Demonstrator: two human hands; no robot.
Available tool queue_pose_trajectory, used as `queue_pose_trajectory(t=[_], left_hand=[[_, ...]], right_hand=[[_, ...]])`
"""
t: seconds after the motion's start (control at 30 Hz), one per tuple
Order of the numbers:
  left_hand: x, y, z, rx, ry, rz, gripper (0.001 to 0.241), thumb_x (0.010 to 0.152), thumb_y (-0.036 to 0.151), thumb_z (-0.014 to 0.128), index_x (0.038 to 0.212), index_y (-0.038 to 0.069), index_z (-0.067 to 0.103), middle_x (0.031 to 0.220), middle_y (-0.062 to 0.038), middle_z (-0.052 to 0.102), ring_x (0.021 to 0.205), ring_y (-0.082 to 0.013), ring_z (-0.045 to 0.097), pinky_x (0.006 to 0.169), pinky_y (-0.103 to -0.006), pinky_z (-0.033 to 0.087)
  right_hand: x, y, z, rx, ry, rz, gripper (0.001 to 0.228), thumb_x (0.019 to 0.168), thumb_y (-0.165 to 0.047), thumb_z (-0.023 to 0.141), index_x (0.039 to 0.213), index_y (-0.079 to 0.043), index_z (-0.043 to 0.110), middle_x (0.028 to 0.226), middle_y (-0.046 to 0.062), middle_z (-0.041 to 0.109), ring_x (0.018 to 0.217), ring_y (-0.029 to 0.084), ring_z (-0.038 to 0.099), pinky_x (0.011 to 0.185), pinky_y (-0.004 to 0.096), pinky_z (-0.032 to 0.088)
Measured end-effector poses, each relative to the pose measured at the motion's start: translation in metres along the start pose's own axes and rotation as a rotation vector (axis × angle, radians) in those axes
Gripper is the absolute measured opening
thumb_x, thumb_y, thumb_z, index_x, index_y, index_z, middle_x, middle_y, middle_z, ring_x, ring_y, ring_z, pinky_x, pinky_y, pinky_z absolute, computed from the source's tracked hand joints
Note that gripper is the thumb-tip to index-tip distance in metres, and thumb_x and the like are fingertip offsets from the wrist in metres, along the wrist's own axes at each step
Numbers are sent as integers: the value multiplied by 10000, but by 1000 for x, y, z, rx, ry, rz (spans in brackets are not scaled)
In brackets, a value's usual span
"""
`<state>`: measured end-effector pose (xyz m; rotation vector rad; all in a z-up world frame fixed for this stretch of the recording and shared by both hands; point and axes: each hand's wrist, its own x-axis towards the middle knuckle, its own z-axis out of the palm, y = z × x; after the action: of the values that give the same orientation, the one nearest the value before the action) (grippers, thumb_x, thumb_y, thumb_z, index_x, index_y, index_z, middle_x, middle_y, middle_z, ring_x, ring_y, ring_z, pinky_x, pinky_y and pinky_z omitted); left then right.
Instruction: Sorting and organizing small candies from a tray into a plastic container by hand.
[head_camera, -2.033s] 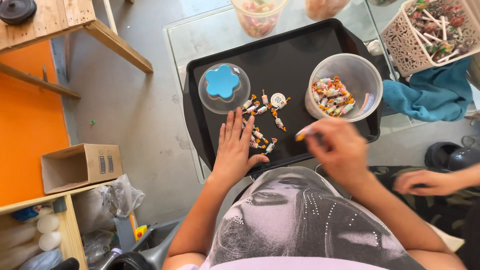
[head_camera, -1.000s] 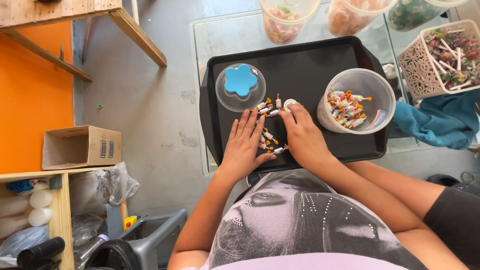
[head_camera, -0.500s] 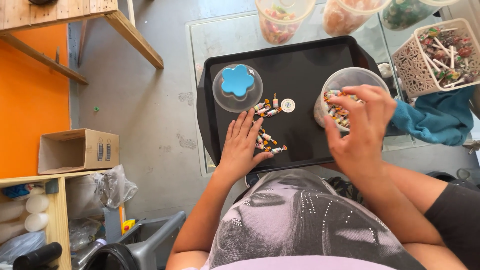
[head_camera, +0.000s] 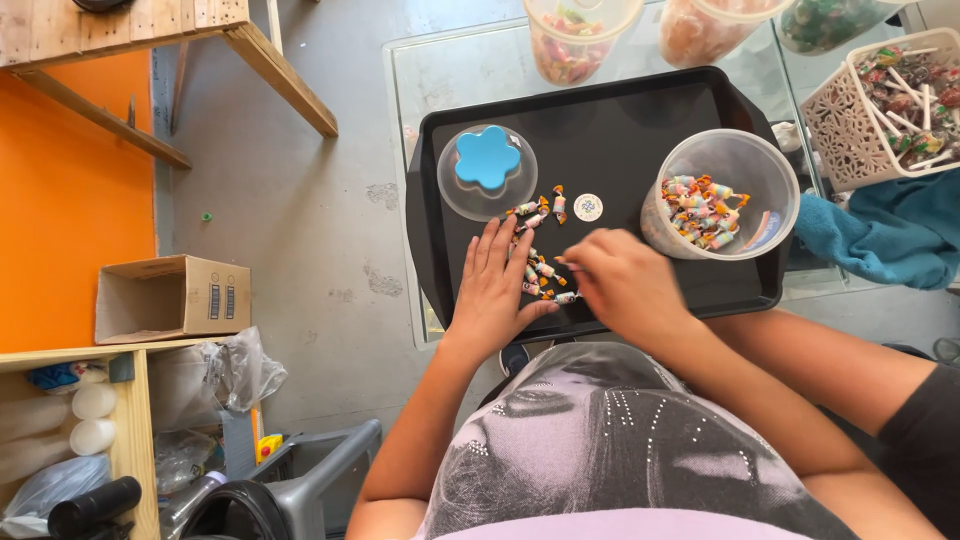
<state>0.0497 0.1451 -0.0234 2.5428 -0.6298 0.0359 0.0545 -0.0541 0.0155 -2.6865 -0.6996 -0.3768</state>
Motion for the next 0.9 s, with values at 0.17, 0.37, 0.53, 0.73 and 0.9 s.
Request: queue_pose_trajectory(t=[0.17,0.37,0.53,0.73,0.9], left_hand=[[-1,3,-5,0,32,6,914,700,486,766,1394,29,384,1523,-224,141,1415,-433,73,1142,-525,109],[0,-3,3,19,-5,30,875,722,487,744,1391,54,381,1483,-184,253,1414,-389,134,1141,-513,82],[-1,-6,5,-35,25,23,810,681,473,776,1300,72,439,1402,-172,337,1383,-397,206,1134,-527,122],[0,2,-4,-50,14,-1,866,704,416,793,1372,89,350,1501,-195,212,1406,-411,133,1134,-532,104],[0,-3,0,59,-52,10,875,790,496,684,1449,90,275,1542,-115,179,1427,-364,98,1138,-515,84]], right_hand=[[-5,13,-70,41,297,129,206,852,-40,731,1036,-70,643,1046,104,542,1020,325,538,856,422,433],[22,2,4,208,179,-8,291,845,2,586,1126,-70,611,1028,102,544,1042,305,543,898,399,426],[20,34,77,-195,33,-76,329,810,-16,561,1136,25,582,1126,156,569,1111,298,527,1000,365,395],[-12,20,47,-111,-69,49,251,752,-108,652,999,-96,607,952,42,555,897,224,583,812,305,495],[-7,-5,-72,95,208,77,223,863,-13,675,1080,-45,635,1098,117,591,1043,310,549,921,401,435]])
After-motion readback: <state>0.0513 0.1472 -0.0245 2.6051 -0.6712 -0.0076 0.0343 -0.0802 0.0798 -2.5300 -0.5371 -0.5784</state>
